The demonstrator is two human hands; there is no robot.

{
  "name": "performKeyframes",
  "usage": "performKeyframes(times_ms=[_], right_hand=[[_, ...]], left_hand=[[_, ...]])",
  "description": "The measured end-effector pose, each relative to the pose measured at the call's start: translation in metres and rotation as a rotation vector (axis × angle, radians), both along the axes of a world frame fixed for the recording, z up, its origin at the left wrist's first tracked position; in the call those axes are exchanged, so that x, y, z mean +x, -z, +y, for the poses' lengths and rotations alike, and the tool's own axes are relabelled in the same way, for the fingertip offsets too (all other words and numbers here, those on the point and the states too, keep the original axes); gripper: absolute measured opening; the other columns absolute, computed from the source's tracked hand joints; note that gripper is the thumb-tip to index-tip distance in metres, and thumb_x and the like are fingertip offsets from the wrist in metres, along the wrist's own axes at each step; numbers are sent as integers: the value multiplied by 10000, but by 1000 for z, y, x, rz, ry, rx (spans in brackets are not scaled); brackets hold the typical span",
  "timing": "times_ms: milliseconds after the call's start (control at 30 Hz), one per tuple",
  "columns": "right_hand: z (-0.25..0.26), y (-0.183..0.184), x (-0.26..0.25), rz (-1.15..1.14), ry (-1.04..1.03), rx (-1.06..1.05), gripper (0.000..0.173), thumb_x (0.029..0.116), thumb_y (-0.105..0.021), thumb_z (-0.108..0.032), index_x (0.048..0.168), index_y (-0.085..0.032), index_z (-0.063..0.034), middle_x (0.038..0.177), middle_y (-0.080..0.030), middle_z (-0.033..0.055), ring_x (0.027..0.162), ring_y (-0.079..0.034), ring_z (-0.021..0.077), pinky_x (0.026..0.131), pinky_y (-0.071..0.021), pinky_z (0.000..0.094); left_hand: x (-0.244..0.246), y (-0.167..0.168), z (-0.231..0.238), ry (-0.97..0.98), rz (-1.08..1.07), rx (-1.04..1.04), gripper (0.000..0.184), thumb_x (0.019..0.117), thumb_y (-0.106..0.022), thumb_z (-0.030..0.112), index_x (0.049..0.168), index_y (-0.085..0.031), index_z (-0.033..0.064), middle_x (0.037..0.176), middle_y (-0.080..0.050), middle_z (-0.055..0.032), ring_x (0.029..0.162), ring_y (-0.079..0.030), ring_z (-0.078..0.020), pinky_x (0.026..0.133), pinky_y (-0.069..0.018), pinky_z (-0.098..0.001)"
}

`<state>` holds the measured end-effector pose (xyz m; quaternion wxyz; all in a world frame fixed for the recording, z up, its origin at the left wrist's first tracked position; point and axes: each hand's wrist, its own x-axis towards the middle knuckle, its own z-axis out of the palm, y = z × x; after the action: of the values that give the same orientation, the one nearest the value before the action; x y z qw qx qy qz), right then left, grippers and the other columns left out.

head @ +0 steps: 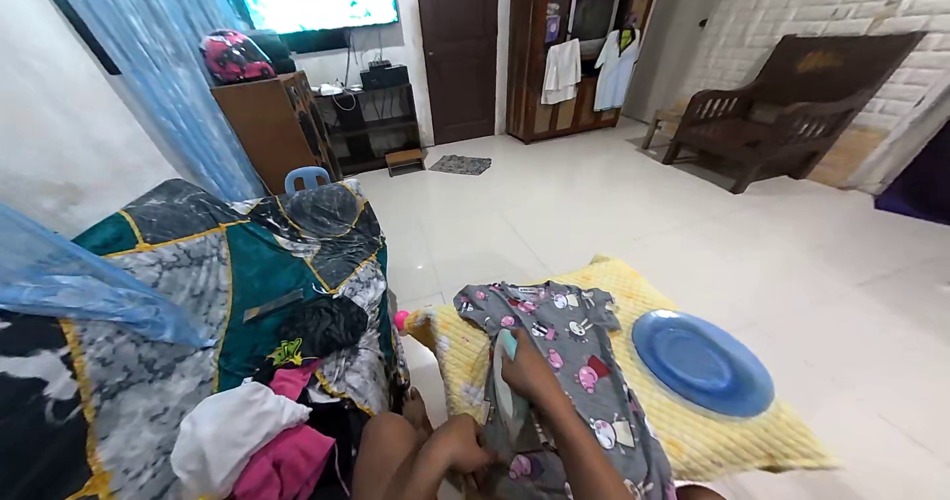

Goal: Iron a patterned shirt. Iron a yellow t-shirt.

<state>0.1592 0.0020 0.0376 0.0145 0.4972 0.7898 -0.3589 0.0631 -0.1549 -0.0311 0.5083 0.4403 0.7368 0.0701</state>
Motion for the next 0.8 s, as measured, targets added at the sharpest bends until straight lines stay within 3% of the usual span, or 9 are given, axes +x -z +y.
performKeyframes(times_ms=[167, 367, 467, 667, 800], right_hand=[[-46, -5, 33, -73, -1, -50, 755, 972, -618, -308, 1620, -245, -203, 1120, -715, 197, 1007, -723, 376, 882, -578, 584], [-92, -6, 55, -101, -22, -90, 724, 1006, -582, -323, 1635, -240, -210, 1105, -723, 183, 993, -728, 365, 881, -579, 585], [-79, -4, 41, -82, -19, -99, 715, 1011, -582, -318, 1631, -239, -224, 1085, -723, 174, 960, -733, 349, 854, -590, 575], [-25, -6, -10, -19, 59, -31, 722, 979, -611, -268, 1609, -271, -179, 1149, -706, 199, 1030, -718, 367, 881, -581, 577], [-5, -6, -25, -11, 54, -32, 775, 947, -625, -256, 1615, -240, -175, 1153, -705, 195, 1025, -720, 366, 866, -585, 580]], left_hand=[[-9, 8, -13, 55, -69, -37, 538, 930, -677, 580, 1028, -732, 54, 833, -754, -92, 704, -725, -210, 710, -602, -440], [-11, -2, -7, 181, 4, -57, 403, 938, -707, 469, 1052, -748, 85, 871, -763, -83, 763, -733, -224, 780, -596, -483], [-14, 0, -6, 202, -15, -63, 392, 930, -723, 461, 1029, -745, 82, 843, -764, -69, 724, -732, -205, 758, -605, -454], [-10, -1, 0, 170, 130, -165, 538, 818, -744, 633, 951, -770, 112, 822, -756, -54, 751, -724, -229, 774, -581, -536], [-13, -1, -4, 58, 135, -230, 574, 782, -764, 676, 880, -772, 111, 734, -736, -2, 652, -700, -152, 701, -593, -427]])
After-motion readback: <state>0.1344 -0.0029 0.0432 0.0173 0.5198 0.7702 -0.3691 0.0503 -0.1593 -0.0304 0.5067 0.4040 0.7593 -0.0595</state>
